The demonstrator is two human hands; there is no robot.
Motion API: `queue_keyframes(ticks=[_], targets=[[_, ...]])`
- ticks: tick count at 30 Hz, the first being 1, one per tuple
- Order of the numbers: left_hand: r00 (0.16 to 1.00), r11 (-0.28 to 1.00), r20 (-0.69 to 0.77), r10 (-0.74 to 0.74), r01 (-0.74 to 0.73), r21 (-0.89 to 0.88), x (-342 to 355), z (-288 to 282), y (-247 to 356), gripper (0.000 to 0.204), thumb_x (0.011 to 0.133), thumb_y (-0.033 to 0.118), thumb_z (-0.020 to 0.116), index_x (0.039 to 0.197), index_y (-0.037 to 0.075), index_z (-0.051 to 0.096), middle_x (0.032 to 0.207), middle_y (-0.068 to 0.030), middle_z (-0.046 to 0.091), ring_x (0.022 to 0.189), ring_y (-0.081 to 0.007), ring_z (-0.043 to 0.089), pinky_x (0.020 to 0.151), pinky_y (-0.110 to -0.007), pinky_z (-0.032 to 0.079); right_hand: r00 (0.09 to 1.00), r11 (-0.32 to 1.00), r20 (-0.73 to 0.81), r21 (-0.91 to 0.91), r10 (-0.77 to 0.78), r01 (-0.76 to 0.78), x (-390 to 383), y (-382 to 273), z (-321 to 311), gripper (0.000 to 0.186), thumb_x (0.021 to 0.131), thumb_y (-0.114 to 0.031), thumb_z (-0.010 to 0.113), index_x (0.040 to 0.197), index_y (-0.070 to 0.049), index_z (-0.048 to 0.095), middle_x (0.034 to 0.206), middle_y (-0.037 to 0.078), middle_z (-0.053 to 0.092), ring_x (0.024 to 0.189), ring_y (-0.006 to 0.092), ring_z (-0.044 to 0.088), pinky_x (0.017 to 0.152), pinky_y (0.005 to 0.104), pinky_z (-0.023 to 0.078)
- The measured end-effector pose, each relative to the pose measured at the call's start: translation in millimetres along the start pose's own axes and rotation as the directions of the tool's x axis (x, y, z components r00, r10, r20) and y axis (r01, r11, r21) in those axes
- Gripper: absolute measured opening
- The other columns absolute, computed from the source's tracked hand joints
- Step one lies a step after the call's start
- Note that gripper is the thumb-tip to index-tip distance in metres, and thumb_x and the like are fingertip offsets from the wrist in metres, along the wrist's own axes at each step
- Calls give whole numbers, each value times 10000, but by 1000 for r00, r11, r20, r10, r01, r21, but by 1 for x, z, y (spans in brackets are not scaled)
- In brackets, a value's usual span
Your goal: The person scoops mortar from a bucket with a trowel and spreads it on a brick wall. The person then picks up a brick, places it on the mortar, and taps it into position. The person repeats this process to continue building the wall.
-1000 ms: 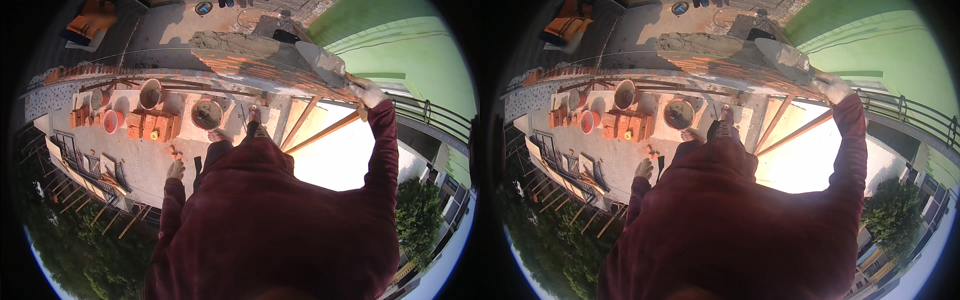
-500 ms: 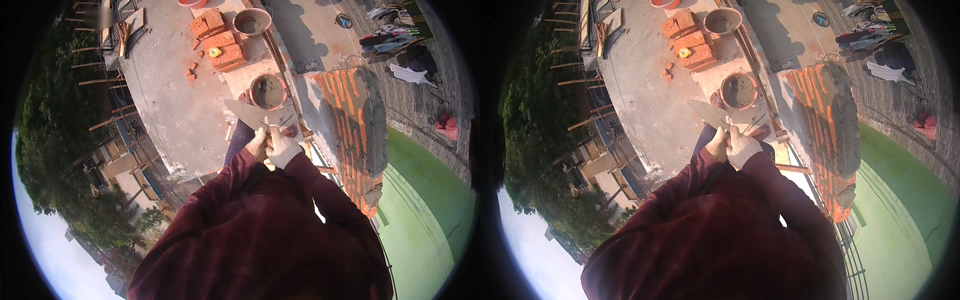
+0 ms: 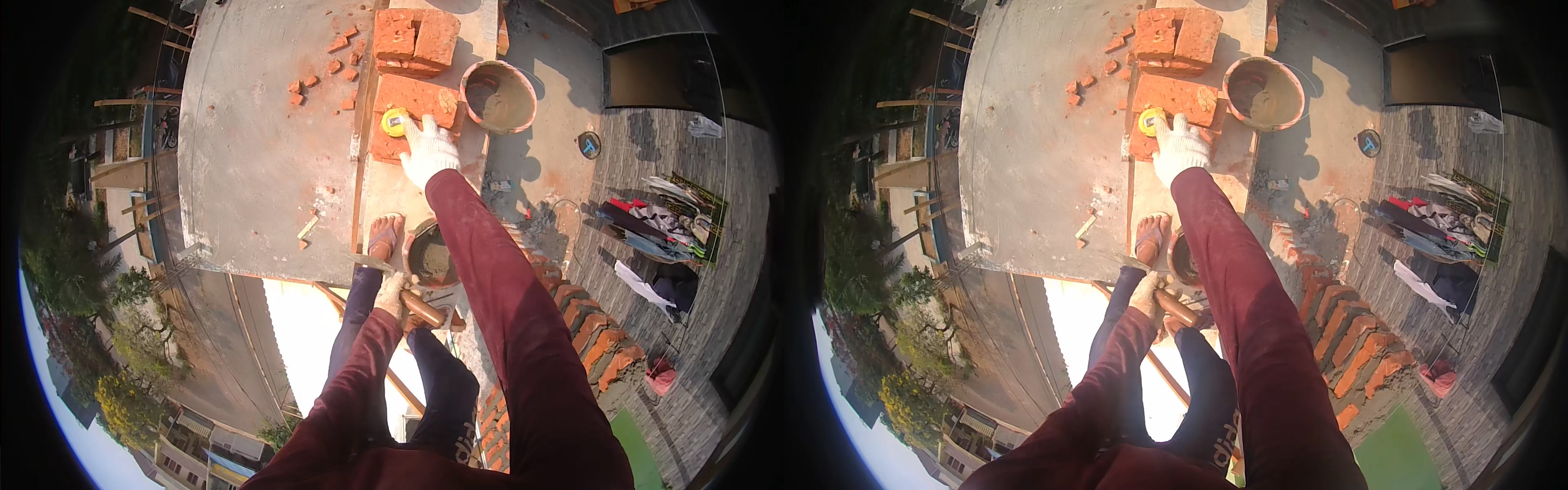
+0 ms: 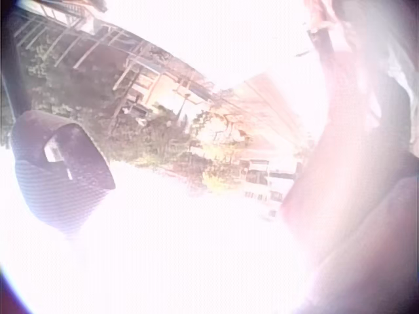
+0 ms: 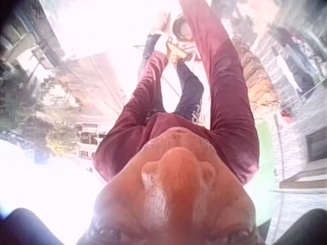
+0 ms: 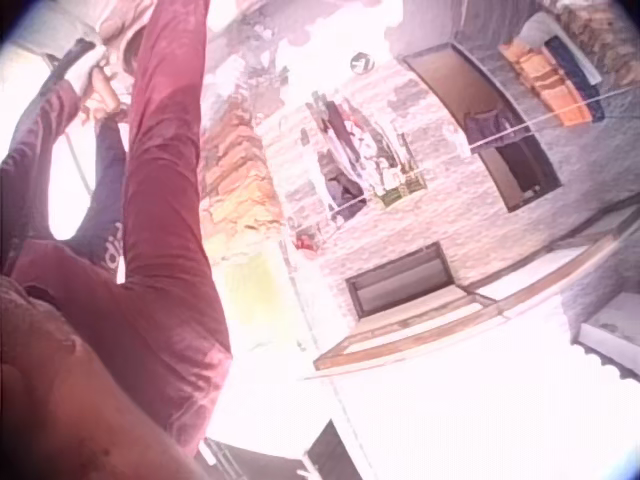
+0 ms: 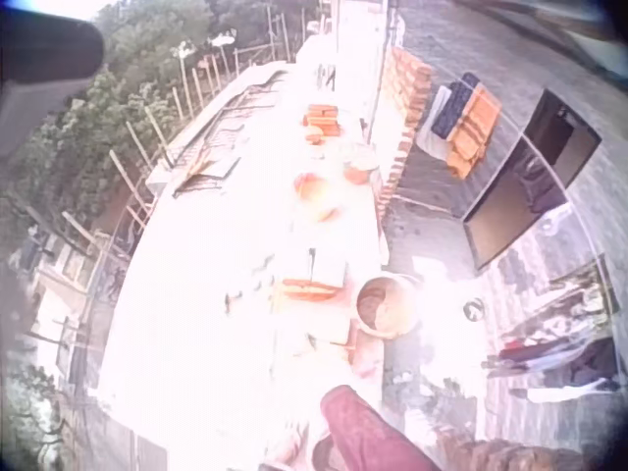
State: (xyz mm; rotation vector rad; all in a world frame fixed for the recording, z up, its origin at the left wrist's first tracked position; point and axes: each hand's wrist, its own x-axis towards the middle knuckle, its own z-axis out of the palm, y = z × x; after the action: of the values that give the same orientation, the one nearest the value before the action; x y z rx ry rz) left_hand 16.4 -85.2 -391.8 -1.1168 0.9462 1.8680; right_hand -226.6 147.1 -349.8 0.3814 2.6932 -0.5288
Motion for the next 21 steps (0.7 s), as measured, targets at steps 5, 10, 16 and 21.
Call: queue_keyframes(ticks=[5, 10, 16, 21], targets=[[992, 992, 37, -123, 122, 42, 7, 45, 12, 324, 1004, 330, 623, 1145, 39, 595, 1009, -110, 687, 729, -221, 664, 638, -383, 578, 981, 996, -176, -39, -82, 76, 79, -6, 45, 628, 844, -387, 751, 1396, -194, 522, 1379, 193, 467, 1184, 406, 563, 929, 512, 543], [988, 977, -6, -152, 152, 151, 8, 58, 15, 360, 1012, 373, 600, 1130, 33, 576, 1041, -105, 680, 747, -197, 664, 670, -336, 567, 995, 995, -46, -38, -93, 91, 95, -2, 39, 512, 828, -375, 752, 1263, -146, 609, 1255, 198, 568, 1157, 406, 579, 937, 504, 542], [986, 985, 66, -152, 146, 94, 11, 68, 20, 355, 1008, 384, 600, 1110, 45, 593, 1030, -87, 677, 745, -175, 655, 665, -310, 545, 936, 945, -159, -146, -315, 293, 145, 55, 10, 578, 826, -342, 732, 1346, -129, 597, 1279, 215, 612, 1188, 436, 590, 993, 514, 508], [998, 998, -13, -69, 69, -4, 10, 67, 27, 310, 1017, 343, 600, 1096, 43, 585, 1004, -83, 696, 737, -184, 662, 629, -322, 551, 830, 965, -522, 45, -197, 257, 113, 64, 24, 586, 876, -379, 707, 1324, -24, 578, 1262, 221, 618, 1192, 410, 592, 1007, 498, 488]])
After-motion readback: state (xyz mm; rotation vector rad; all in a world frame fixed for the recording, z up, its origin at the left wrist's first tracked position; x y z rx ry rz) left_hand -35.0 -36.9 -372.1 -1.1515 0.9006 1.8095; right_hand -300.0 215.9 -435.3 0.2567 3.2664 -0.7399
